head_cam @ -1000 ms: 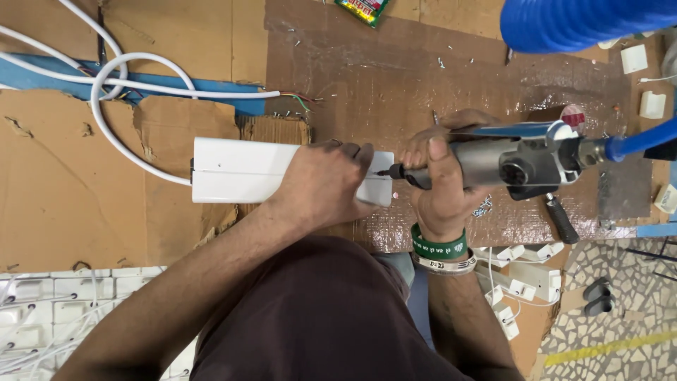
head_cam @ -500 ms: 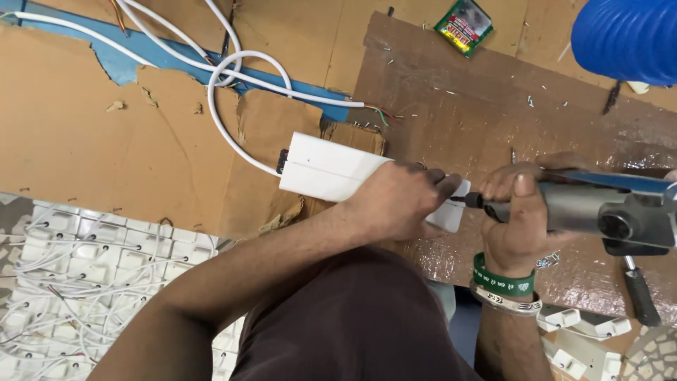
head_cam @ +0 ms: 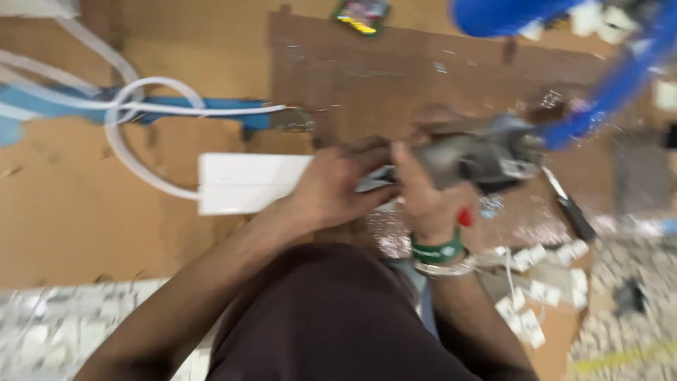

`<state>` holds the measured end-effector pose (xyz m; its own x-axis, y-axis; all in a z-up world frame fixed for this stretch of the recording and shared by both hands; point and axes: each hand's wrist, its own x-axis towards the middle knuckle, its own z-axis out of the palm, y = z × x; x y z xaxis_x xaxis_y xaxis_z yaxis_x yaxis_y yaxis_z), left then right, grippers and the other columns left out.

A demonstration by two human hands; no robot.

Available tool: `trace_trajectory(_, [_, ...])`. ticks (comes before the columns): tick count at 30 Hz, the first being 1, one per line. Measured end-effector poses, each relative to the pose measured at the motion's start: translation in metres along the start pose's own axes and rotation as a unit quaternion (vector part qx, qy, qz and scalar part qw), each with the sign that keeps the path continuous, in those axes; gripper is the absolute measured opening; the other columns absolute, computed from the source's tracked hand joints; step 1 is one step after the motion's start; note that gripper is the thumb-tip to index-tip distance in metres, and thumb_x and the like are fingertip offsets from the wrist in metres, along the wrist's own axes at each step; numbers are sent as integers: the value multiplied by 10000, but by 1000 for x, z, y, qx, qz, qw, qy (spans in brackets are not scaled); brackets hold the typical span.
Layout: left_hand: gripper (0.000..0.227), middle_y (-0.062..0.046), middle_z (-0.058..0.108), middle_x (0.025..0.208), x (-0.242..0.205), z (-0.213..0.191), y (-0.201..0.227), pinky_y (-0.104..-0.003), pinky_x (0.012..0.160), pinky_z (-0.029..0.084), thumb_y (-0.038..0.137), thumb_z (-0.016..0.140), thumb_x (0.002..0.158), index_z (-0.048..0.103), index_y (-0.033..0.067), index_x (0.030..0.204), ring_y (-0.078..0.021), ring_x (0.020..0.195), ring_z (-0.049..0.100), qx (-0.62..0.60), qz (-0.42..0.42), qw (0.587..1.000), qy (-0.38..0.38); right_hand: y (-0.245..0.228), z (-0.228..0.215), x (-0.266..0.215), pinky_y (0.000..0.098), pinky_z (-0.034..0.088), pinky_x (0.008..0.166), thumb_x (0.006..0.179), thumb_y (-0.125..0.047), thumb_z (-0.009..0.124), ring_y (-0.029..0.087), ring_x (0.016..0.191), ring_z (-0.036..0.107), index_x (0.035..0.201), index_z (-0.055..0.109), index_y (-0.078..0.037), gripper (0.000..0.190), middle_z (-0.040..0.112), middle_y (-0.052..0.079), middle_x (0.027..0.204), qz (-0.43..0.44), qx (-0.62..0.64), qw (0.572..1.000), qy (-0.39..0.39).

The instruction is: The person fits a small white end cap onto the end of a long white enclosure box and drives screws to secure it, first using a red-handled screwdriver and then a pneumatic screwdriver. They reposition the box on the workbench and continue driving screws into the assembly.

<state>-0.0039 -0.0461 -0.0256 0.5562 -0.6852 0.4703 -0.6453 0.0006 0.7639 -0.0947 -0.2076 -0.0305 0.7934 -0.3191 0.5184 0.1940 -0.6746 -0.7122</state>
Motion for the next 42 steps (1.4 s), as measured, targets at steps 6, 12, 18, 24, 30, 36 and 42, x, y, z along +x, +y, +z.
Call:
trace_trajectory(6, [397,-146,733,864,-7,23,-14,-427,694,590,212,790,835,647,42,1163,-353,801,743,-54,-62,996,-25,-64,-2,42,310,564,932,908,-77,794,170,1096,649,1293,547,-13,461,591,118,1353,61,170,984,-9])
trace_trajectory(12, [638,-183,740,880,-2,24,-12,-433,671,602,194,783,798,500,-29,1324,-384,800,745,-54,-79,995,-38,-60,-20,42,341,569,1018,864,-125,873,191,1169,683,1172,622,-9,413,607,137,1307,48,132,986,-89])
trace_trajectory(18, [754,-253,710,839,-1,25,-8,-484,692,594,260,853,821,442,-87,1349,-434,782,727,12,-74,997,-22,45,-72,15,396,508,1132,986,-322,201,235,1279,608,1336,577,-51,581,618,112,1342,137,280,947,-83])
trace_trajectory(24, [679,-269,704,817,3,21,-7,-532,705,565,220,818,855,451,-76,1344,-475,793,698,-25,-84,996,2,157,-80,-75,525,501,917,843,-266,773,476,1059,591,1243,561,-22,514,586,286,1136,252,-395,861,-198])
trace_trajectory(30, [577,-245,713,851,9,17,-5,-512,728,576,187,764,878,466,-33,1321,-447,814,722,-103,-112,988,32,193,-89,-91,436,581,790,1008,-264,681,361,873,740,1131,660,-46,251,731,216,959,311,-253,911,-101])
trace_trajectory(36, [516,-240,714,921,8,24,-10,-505,749,564,165,778,904,483,-29,1280,-445,882,717,-107,-56,991,54,187,-93,-70,356,599,725,945,-184,713,253,855,771,1121,686,-35,233,754,160,947,230,-216,948,-40])
trace_trajectory(42, [487,-223,723,914,5,15,-5,-497,736,570,133,785,891,503,5,1267,-429,876,725,-92,-78,992,27,296,-169,-86,361,605,764,841,-126,796,257,889,756,1029,744,-49,209,773,154,984,251,-231,940,-2])
